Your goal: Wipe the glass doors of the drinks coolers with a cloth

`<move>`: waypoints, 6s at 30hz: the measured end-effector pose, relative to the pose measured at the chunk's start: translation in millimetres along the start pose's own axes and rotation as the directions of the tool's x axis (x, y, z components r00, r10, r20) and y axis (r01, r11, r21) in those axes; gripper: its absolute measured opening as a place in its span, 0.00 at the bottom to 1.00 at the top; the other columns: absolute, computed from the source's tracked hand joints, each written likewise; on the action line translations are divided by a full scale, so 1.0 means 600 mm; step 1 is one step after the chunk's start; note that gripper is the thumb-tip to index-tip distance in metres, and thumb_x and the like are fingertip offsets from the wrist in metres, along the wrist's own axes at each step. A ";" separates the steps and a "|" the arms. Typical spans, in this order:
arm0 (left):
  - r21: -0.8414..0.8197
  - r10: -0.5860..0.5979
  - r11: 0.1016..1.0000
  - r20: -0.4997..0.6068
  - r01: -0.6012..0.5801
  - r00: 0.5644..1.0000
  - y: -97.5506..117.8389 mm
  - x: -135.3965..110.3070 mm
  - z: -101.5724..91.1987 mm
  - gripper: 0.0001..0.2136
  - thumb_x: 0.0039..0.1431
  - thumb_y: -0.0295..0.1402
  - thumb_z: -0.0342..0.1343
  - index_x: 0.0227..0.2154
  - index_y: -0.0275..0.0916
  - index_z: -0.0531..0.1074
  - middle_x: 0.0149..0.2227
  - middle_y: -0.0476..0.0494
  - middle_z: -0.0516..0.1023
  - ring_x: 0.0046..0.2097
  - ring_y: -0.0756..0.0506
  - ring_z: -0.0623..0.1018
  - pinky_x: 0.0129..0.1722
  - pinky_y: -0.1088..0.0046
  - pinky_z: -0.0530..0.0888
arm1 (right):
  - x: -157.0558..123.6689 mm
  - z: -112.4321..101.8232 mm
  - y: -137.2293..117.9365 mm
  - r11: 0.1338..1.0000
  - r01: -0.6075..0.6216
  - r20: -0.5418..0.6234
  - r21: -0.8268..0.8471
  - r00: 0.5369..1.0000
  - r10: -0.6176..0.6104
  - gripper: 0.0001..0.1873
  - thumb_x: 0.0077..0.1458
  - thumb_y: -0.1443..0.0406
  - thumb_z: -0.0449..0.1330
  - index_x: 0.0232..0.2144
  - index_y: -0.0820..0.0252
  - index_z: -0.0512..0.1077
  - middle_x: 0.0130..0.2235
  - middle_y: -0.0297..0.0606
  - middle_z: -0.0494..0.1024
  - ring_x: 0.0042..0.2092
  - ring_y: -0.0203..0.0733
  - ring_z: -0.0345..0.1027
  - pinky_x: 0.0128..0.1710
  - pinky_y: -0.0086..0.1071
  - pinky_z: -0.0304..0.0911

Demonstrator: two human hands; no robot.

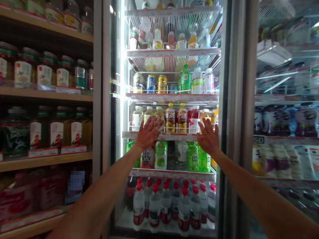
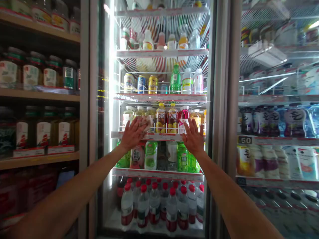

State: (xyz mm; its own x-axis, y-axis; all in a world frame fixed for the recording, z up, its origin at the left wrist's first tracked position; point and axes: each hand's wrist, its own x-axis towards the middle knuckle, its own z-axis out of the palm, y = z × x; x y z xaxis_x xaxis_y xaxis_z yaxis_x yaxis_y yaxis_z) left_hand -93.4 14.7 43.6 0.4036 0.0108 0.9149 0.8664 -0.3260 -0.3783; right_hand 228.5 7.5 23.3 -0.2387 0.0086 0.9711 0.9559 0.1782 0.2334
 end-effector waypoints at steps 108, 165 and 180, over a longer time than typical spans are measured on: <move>0.104 -0.307 0.944 -0.076 0.313 0.949 0.025 -0.140 -0.004 0.18 0.61 0.38 0.47 0.53 0.44 0.65 0.61 0.37 0.60 0.65 0.39 0.53 0.59 0.54 0.54 | -0.008 0.014 -0.032 0.991 -0.130 -0.077 -0.027 0.989 0.127 0.29 0.59 0.60 0.46 0.61 0.63 0.53 0.62 0.48 0.56 0.65 0.49 0.41 0.61 0.51 0.37; 0.154 -0.351 0.926 0.022 0.344 0.936 0.028 -0.248 -0.029 0.20 0.60 0.37 0.50 0.55 0.44 0.64 0.63 0.33 0.54 0.65 0.36 0.51 0.60 0.49 0.52 | -0.076 -0.001 -0.131 0.987 0.070 0.090 0.147 0.992 -0.084 0.24 0.58 0.65 0.47 0.58 0.55 0.58 0.63 0.43 0.57 0.66 0.44 0.39 0.63 0.50 0.32; 0.131 -0.417 0.901 0.008 0.413 0.909 0.032 -0.268 -0.029 0.21 0.60 0.36 0.49 0.56 0.42 0.63 0.65 0.32 0.49 0.65 0.35 0.49 0.58 0.48 0.56 | -0.080 0.004 -0.146 0.987 -0.002 0.073 0.160 0.997 -0.010 0.27 0.58 0.65 0.47 0.60 0.55 0.55 0.63 0.43 0.56 0.66 0.45 0.38 0.63 0.51 0.32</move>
State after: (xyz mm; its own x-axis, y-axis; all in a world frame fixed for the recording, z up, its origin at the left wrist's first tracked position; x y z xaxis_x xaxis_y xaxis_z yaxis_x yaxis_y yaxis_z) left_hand -146.6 -9.8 -108.2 0.0078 0.1532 0.9882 0.9861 -0.1653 0.0179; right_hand 155.8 -6.0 -43.7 -0.2603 0.0785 0.9623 0.9164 0.3338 0.2207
